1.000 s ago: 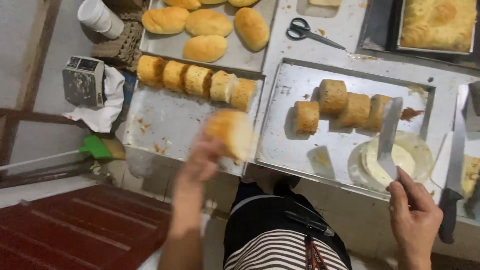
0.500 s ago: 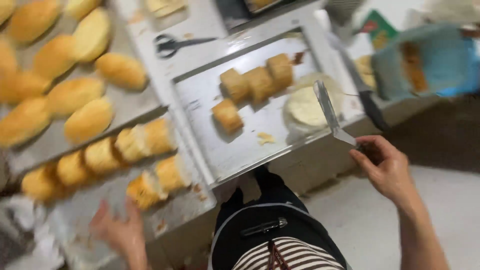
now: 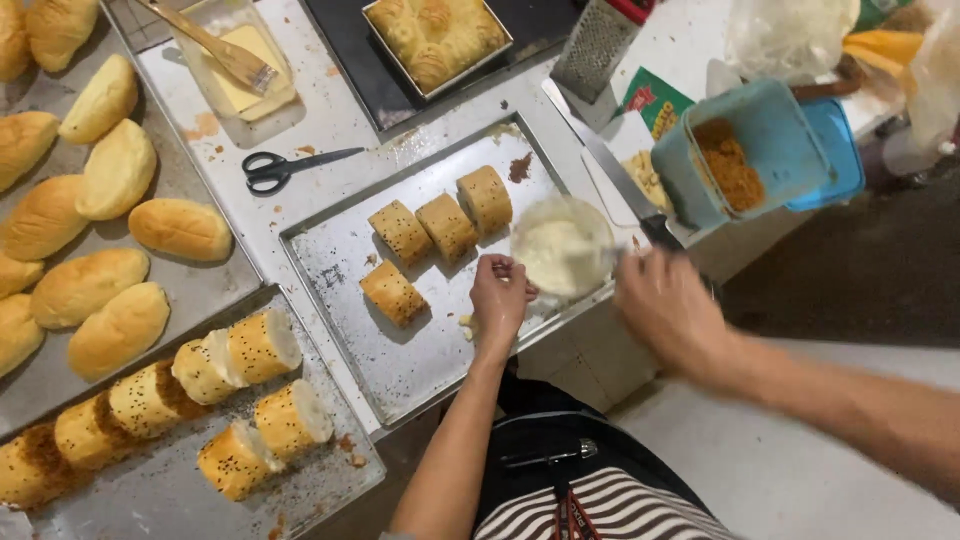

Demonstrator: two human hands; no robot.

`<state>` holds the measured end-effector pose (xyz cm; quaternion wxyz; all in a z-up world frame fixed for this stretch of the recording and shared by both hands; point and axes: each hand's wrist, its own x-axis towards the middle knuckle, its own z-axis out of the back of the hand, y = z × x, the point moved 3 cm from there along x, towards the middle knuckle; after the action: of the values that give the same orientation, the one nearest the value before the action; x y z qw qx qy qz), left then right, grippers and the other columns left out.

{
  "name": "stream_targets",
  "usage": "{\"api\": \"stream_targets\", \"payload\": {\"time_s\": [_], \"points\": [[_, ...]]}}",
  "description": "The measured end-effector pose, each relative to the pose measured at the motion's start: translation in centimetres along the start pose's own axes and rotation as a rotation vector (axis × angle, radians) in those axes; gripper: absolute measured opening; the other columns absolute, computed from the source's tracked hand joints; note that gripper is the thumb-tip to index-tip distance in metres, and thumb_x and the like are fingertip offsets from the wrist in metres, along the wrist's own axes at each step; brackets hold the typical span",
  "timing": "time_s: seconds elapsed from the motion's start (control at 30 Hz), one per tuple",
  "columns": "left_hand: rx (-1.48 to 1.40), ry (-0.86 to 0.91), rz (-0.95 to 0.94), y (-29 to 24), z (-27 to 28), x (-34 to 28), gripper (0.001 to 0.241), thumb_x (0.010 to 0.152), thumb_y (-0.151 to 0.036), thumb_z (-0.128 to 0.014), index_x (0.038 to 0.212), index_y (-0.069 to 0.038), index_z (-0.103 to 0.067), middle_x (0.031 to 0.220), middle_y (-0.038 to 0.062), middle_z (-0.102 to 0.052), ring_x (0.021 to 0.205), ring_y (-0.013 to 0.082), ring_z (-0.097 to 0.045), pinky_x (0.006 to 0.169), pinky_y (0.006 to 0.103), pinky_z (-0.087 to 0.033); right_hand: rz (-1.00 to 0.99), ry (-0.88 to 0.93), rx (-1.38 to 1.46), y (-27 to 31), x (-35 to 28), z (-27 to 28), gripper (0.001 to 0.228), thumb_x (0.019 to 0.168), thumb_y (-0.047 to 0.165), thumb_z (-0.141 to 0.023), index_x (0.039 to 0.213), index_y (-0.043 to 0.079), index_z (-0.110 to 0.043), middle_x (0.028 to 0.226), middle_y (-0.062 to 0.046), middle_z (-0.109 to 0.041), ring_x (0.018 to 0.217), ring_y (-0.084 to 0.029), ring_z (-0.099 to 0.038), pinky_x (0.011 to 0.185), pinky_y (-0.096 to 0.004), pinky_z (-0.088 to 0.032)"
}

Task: Spreading cream on bread slices and coating them with a crumbly topping in a bakery.

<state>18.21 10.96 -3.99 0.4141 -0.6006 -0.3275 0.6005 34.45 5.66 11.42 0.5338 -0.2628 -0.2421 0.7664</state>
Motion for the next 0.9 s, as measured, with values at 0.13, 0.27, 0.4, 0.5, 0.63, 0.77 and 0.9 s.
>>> {"api": "stream_targets", "payload": {"time_s": [0.13,0.27,0.4,0.5,0.63,0.77,0.9], "points": [[0.123,-0.023,0.074,1.8,-0.8,1.7,0.015,0.089,-0.019,-0.067,0.102,-0.011,-0.064,0.09,0.008,-0.074,0.07,0.0253,-0.075,0.06,0.0364,-0.06,0.079,-0.006,0.145,0.3,1.0,-0.2,0.011,0.08,0.006,-0.068,0.082,0.012,-0.077,0.082,-0.006,-0.065,0.076,-0.026,-0.062,0.054,-0.035,-0.045],[0.186,-0.038,0.111,0.7,-0.7,1.1,0.011,0.091,-0.027,-0.063,0.098,-0.019,-0.065,0.074,-0.003,-0.075,0.056,0.0174,-0.075,0.056,0.0306,-0.058,0.076,-0.142,0.007,0.6,-2.6,3.4,0.011,0.079,0.0,-0.069,0.078,0.009,-0.075,0.087,-0.011,-0.062,0.069,-0.028,-0.054,0.054,-0.037,-0.042],[0.336,-0.072,0.028,3.6,-2.1,1.9,0.02,0.089,-0.027,-0.065,0.105,-0.016,-0.069,0.09,0.012,-0.077,0.092,0.0389,-0.074,0.08,0.0519,-0.057,0.044,-0.341,0.164,2.1,-2.4,-1.1,0.011,0.089,0.01,-0.066,0.088,0.01,-0.076,0.113,-0.016,-0.068,0.098,-0.039,-0.064,0.074,-0.046,-0.05],[0.288,-0.097,-0.021,3.0,-1.1,4.1,0.016,0.087,-0.025,-0.063,0.099,-0.016,-0.069,0.074,0.007,-0.076,0.08,0.0326,-0.076,0.083,0.0454,-0.057,0.056,-0.284,-0.054,2.2,-2.1,0.5,0.014,0.09,-0.001,-0.058,0.089,0.005,-0.07,0.097,-0.013,-0.056,0.081,-0.033,-0.056,0.064,-0.041,-0.044],[0.258,-0.059,0.039,4.0,-1.5,3.2,0.021,0.088,-0.029,-0.066,0.104,-0.018,-0.072,0.079,0.002,-0.074,0.069,0.0238,-0.074,0.071,0.0401,-0.059,0.037,-0.29,-0.017,2.3,-2.0,1.4,0.009,0.088,0.004,-0.063,0.084,0.008,-0.07,0.094,-0.011,-0.057,0.079,-0.03,-0.055,0.062,-0.039,-0.042],[0.193,-0.061,0.062,4.6,-1.6,2.9,0.018,0.088,-0.026,-0.067,0.102,-0.016,-0.073,0.082,0.001,-0.076,0.057,0.0189,-0.074,0.059,0.0325,-0.059,0.07,-0.289,0.04,3.8,-2.3,3.3,0.015,0.084,0.001,-0.058,0.08,0.008,-0.07,0.088,-0.009,-0.052,0.072,-0.029,-0.049,0.057,-0.039,-0.036],[0.042,-0.079,-0.02,0.0,-0.1,0.9,0.019,0.087,-0.021,-0.068,0.099,-0.007,-0.073,0.08,0.011,-0.075,0.055,0.0245,-0.074,0.052,0.0358,-0.062,-0.008,-0.229,-0.088,2.3,-1.6,1.7,0.005,0.086,0.013,-0.065,0.085,0.011,-0.07,0.084,-0.005,-0.051,0.076,-0.028,-0.05,0.061,-0.035,-0.039]]}}
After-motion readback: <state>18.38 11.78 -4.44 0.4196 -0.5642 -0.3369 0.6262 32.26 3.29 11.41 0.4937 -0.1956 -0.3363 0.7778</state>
